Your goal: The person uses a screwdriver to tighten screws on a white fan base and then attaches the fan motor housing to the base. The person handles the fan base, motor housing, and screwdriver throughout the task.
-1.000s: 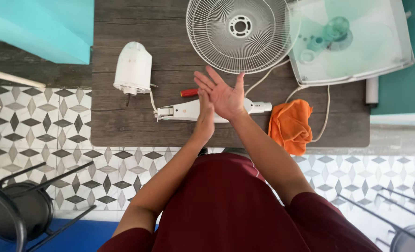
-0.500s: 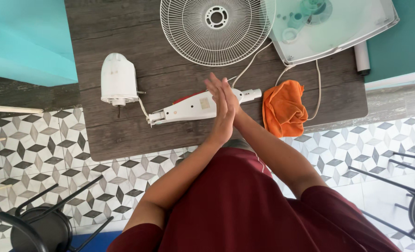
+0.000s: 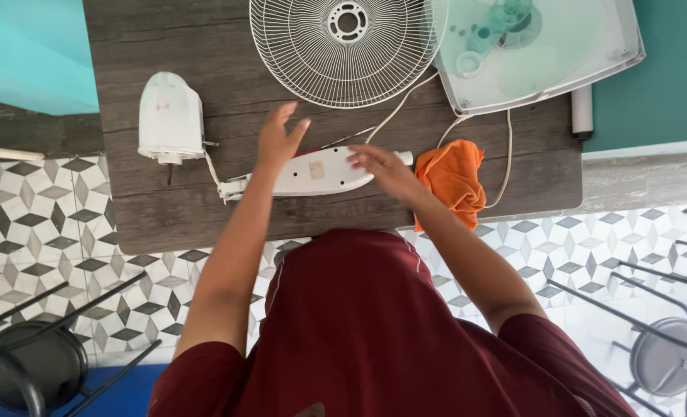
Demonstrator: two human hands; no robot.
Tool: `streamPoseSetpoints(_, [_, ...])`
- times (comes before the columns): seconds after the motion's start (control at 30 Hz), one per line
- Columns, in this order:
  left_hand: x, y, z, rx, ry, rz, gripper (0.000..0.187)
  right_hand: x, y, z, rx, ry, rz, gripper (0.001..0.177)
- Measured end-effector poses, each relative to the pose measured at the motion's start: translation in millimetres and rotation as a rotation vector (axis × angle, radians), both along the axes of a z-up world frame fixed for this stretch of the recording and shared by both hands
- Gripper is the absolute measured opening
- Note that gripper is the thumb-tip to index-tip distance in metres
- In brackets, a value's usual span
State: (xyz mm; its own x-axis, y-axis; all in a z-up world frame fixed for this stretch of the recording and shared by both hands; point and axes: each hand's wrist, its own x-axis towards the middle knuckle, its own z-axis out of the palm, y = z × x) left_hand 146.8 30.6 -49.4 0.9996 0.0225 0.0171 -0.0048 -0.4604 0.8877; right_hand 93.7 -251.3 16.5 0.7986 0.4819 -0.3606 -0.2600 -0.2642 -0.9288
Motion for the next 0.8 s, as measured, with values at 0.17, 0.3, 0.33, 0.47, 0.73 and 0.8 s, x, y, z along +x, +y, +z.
streamPoseSetpoints(0.17, [-9,36,-16,0.54,0.382,-0.097,0.061,59,-25,-47,-0.278,-0.314,-0.013,0.033])
streamPoseSetpoints(0.3, [-5,32,-28,0.779,0.334,-0.202,0.069,82,-13,-87,-0.63,-0.693,0.335,0.027])
streamPoseSetpoints(0.33, [0,29,-32,0.817,0.289,-0.208,0.07,87,-6,-96,-0.693,-0.656,0.415,0.026])
streamPoseSetpoints(0.47, [5,20,-36,0.936,0.269,-0.231,0.062,101,8,-117,-0.85,-0.54,0.552,0.029])
streamPoseSetpoints(0.73, [-3,30,-39,0.852,0.07,-0.235,0.032,96,-7,-118,-0.6,-0.472,0.294,0.038])
streamPoseSetpoints(0.8, [1,33,-47,0.866,0.043,-0.224,0.03,95,-7,-111,-0.555,-0.473,0.247,0.036])
